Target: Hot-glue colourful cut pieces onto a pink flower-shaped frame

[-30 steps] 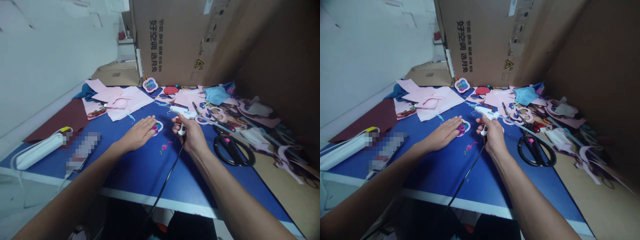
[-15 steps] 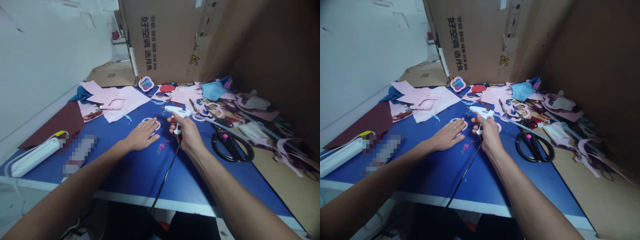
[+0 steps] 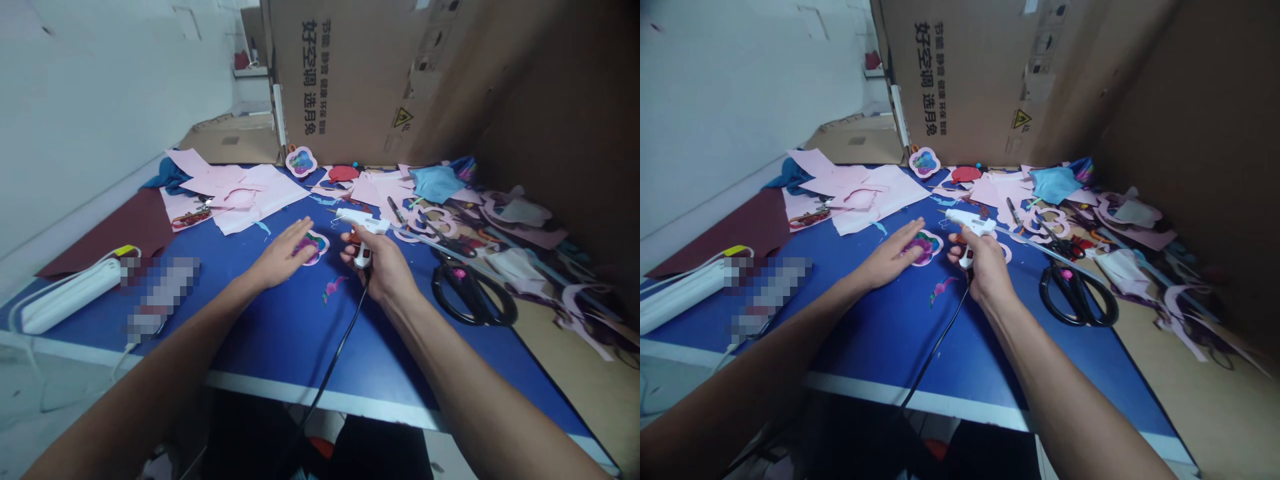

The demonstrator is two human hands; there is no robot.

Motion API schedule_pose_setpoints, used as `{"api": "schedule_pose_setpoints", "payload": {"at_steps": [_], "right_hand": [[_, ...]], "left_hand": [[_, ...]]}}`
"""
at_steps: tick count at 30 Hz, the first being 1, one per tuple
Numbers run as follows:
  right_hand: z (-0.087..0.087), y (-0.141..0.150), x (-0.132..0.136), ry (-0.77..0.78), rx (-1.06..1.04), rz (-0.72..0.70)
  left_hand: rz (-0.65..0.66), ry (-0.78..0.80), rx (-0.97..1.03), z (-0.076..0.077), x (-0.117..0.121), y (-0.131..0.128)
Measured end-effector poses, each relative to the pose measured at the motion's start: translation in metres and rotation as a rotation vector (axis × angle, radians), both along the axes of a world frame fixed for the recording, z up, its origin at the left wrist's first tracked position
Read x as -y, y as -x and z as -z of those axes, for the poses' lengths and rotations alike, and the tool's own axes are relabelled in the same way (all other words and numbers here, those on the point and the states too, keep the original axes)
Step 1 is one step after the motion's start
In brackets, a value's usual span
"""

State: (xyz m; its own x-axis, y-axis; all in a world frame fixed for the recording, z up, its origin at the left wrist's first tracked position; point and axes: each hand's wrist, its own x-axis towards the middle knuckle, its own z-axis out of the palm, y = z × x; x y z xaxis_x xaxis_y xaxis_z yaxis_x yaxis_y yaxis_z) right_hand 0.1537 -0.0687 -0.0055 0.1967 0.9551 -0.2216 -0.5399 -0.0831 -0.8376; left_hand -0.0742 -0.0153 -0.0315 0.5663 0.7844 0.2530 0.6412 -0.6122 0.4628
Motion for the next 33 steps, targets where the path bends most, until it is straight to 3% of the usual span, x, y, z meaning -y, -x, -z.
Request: {"api": "schedule_pose_setpoints", "payload": {"at_steps": [3, 12, 33], "right_hand": [[-0.002, 0.001, 0.002, 0.065, -0.055, -0.035], [-0.001, 0.004, 0.003, 0.079, -0.142, -0.189], [0.001, 0.018, -0.001, 0.053, -0.212, -0.183]], "left_hand": [[-0.090, -0.074, 0.161, -0.002, 0.003, 0.010], [-0.002, -0.051, 0.159, 0.009, 0.009, 0.004], [-0.016, -0.051, 0.133, 0.007, 0.010, 0.002]]}}
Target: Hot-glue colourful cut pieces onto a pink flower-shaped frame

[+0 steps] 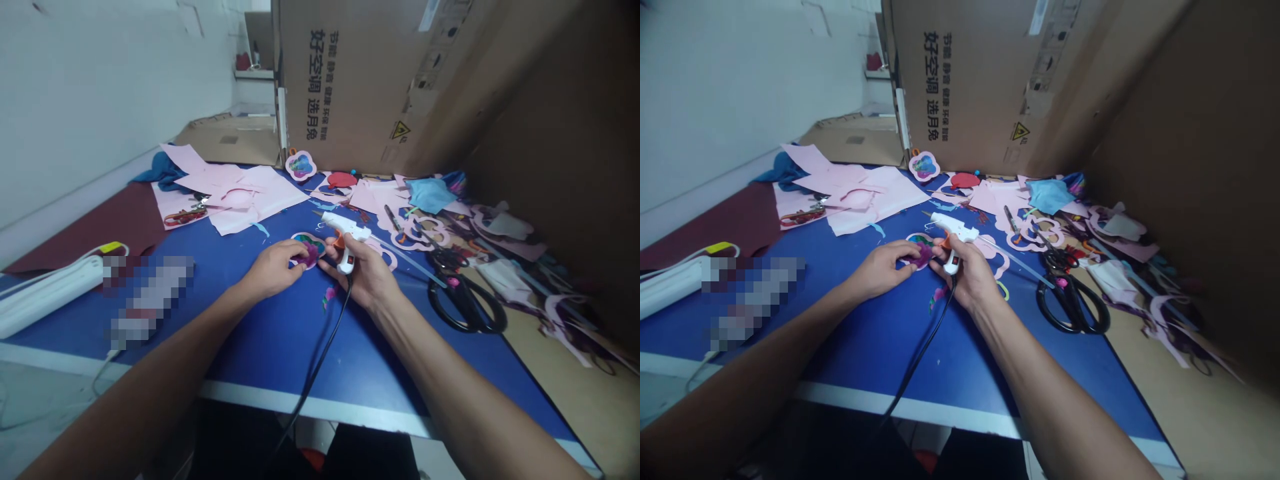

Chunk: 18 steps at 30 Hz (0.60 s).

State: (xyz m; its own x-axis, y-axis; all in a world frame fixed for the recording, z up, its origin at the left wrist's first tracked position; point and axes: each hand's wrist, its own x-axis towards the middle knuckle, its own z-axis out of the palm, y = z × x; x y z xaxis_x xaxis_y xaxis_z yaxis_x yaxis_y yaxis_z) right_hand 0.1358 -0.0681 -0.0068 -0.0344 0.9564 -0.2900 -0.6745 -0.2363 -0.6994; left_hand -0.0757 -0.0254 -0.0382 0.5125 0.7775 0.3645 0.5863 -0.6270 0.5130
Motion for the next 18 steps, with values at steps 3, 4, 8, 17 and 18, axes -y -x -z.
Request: {"api": "schedule_pose_setpoints", "payload": {"at_steps": [3, 4, 8, 17, 18], "right_hand": [[-0.0008, 0.0003, -0.0006, -0.010, -0.016, -0.011], [-0.0009, 0.0003, -0.0008, -0.004, -0.021, -0.009], [-0.0016, 0.0012, -0.0008, 0.014, -0.029, 0.001], [0.0000, 0.0040, -0.0012, -0.004, -0.040, -0.007], [0.0000, 0.0046, -0.0012, -0.005, -0.039, -0.009]], "left_hand": [[-0.028, 0.018, 0.006, -0.0025, 0.0016, -0.0024], [-0.037, 0.022, 0.006, -0.0026, 0.0017, -0.0032], [-0.037, 0.018, 0.000, -0.0005, 0.0005, -0.0046], [-0.033, -0.014, -0.021, 0.0016, -0.0001, -0.0064], [-0.039, -0.019, -0.026, 0.0019, 0.0000, -0.0068]]}}
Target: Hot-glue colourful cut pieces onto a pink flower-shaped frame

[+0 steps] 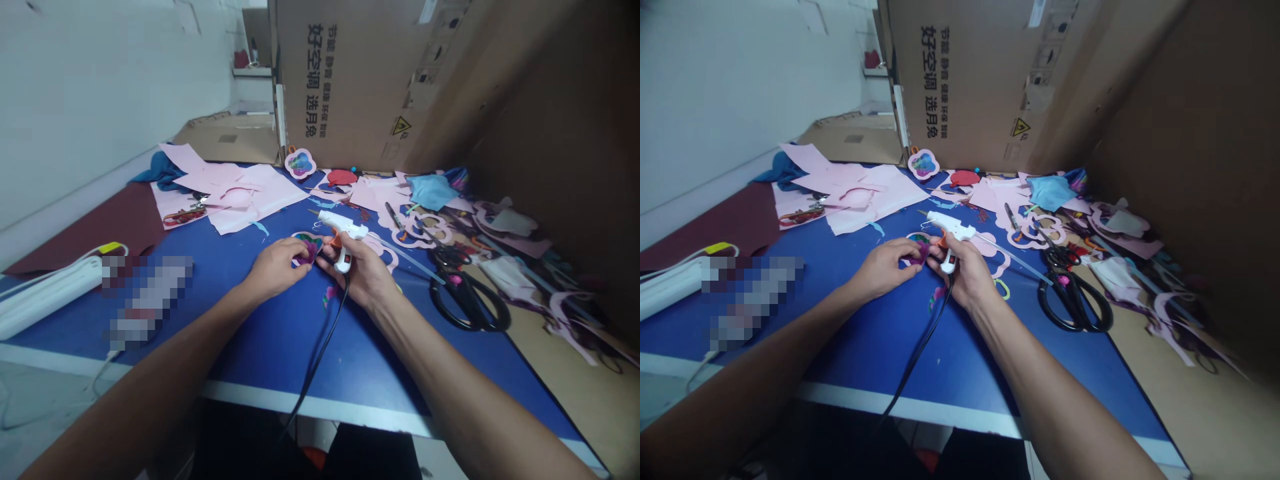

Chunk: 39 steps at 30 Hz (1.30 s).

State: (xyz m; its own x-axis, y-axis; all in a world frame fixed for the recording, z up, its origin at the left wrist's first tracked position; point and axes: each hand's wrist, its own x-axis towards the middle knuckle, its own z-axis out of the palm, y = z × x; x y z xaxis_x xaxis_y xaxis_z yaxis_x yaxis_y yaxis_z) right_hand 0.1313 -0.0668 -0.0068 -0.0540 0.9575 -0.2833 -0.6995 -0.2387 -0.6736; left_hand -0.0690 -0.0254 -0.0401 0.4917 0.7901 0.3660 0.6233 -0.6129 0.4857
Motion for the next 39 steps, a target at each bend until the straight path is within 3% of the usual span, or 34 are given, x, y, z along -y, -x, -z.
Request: {"api": "schedule_pose_setpoints", "payload": {"at_steps": [39], "right_hand": [[0.0045, -0.0035, 0.0032, -0.008, 0.086, -0.032]], "left_hand": [[-0.017, -0.014, -0.051, -0.0048, 0.0051, -0.0034]]}}
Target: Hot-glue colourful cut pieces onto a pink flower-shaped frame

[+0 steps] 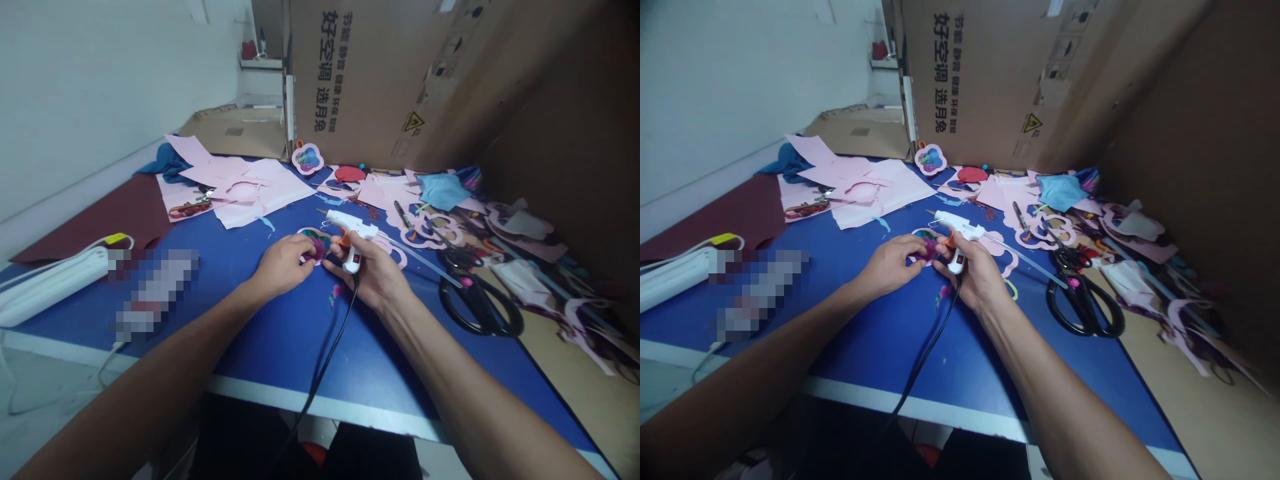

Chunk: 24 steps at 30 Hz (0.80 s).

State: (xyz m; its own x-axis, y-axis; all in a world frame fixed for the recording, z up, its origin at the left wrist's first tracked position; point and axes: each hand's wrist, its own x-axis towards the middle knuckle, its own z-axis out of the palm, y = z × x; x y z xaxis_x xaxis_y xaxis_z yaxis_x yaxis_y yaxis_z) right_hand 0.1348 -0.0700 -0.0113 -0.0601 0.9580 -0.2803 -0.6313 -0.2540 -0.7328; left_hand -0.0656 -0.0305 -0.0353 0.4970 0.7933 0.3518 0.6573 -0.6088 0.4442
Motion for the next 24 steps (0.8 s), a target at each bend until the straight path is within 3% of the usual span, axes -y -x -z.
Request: {"api": "schedule_pose_setpoints", "payload": {"at_steps": [11, 24], "right_hand": [[0.004, 0.005, -0.002, -0.036, -0.039, 0.021], [0.007, 0.008, -0.003, -0.079, -0.017, 0.014]], "left_hand": [[-0.025, -0.012, -0.018, 0.000, 0.001, -0.003], [-0.080, 0.007, 0.067, 0.012, -0.004, -0.005]]}}
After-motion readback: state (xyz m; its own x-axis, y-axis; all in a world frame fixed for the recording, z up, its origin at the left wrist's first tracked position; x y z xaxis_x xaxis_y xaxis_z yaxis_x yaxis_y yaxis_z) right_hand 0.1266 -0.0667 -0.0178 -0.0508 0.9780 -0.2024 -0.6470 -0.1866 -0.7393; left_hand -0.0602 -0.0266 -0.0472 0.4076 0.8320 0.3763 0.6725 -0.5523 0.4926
